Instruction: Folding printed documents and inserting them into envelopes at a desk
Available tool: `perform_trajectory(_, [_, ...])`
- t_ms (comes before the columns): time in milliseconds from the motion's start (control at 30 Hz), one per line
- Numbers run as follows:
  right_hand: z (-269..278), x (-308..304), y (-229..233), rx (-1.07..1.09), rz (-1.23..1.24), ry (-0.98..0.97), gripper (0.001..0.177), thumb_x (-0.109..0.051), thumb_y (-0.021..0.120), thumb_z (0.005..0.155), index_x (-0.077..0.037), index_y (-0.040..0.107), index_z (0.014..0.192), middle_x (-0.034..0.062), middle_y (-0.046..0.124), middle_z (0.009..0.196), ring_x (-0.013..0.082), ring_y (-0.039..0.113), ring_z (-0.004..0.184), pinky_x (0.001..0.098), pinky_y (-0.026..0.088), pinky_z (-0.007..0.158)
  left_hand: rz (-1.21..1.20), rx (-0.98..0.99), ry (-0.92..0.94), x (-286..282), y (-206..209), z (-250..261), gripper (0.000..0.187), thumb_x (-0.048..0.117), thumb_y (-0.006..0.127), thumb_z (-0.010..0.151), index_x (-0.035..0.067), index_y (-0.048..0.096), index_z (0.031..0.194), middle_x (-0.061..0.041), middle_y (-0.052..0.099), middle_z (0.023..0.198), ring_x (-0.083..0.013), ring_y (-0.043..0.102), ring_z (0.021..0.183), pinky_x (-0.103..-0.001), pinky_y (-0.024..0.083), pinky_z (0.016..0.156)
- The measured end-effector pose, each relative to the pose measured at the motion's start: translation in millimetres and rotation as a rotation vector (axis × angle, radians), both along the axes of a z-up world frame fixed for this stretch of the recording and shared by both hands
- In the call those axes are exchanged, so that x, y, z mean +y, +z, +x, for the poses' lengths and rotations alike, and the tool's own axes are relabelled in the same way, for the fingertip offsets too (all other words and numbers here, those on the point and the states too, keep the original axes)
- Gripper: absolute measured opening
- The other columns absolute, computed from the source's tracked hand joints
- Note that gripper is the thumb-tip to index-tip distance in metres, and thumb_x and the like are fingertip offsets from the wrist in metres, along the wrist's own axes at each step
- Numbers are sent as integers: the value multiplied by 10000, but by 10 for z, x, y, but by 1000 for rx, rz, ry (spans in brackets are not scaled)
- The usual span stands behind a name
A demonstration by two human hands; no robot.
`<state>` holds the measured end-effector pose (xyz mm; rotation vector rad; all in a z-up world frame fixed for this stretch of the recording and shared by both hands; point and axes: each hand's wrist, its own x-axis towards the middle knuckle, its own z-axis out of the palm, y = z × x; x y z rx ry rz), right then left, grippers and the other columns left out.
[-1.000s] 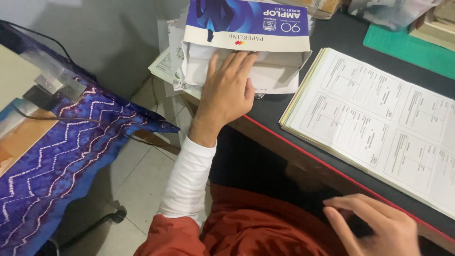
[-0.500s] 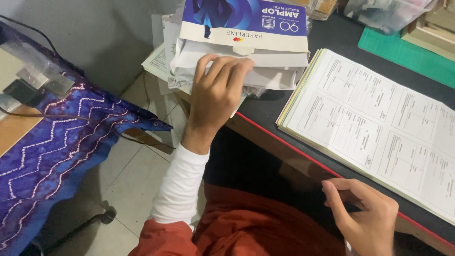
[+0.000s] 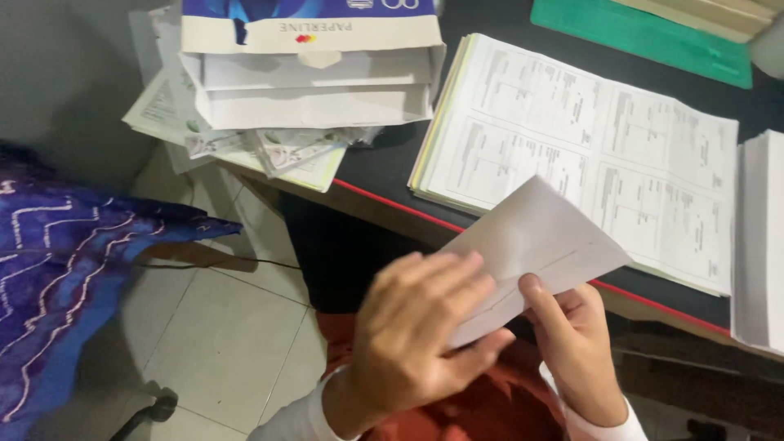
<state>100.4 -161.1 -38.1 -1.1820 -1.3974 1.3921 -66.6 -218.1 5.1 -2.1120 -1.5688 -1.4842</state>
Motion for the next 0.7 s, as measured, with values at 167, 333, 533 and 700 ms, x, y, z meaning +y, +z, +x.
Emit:
perform_trajectory(167, [87,1,141,-87,49,-4,163,-143,583,819,-12,559,912,21,601,826,88,528,762,227,435,668,-264,-387,-85,64,-154,-8,370,190,664,791,15,526,1087,-92,637,960,-203,630,816,-289,506,755])
perform_trajectory(333, [-35,-81,137,167,-4,-124,481,-86,519,816,-5,357,1262,92,522,1055,113,487,914,228,402,822,-234,-478,-134,99,-286,167,144,96,643,807,32,624,934,-51,688,846,-144,665,650,-230,528,643])
perform_trajectory(533, [98,-77,22,232,-189,-199,389,-90,590,761,8,469,1117,140,617,985,193,578,869,320,476,755,-463,-759,-219,112,-345,159,211,138,664,767,39,635,951,-75,715,827,-98,692,708,-196,557,617])
perform_trajectory(700, [129,-9,188,187,106,-193,544,-8,532,798,32,366,1314,167,572,1098,176,545,976,274,442,863,-434,-970,-99,147,-475,128,289,176,659,769,8,573,988,-120,703,789,-117,670,700,-205,555,619])
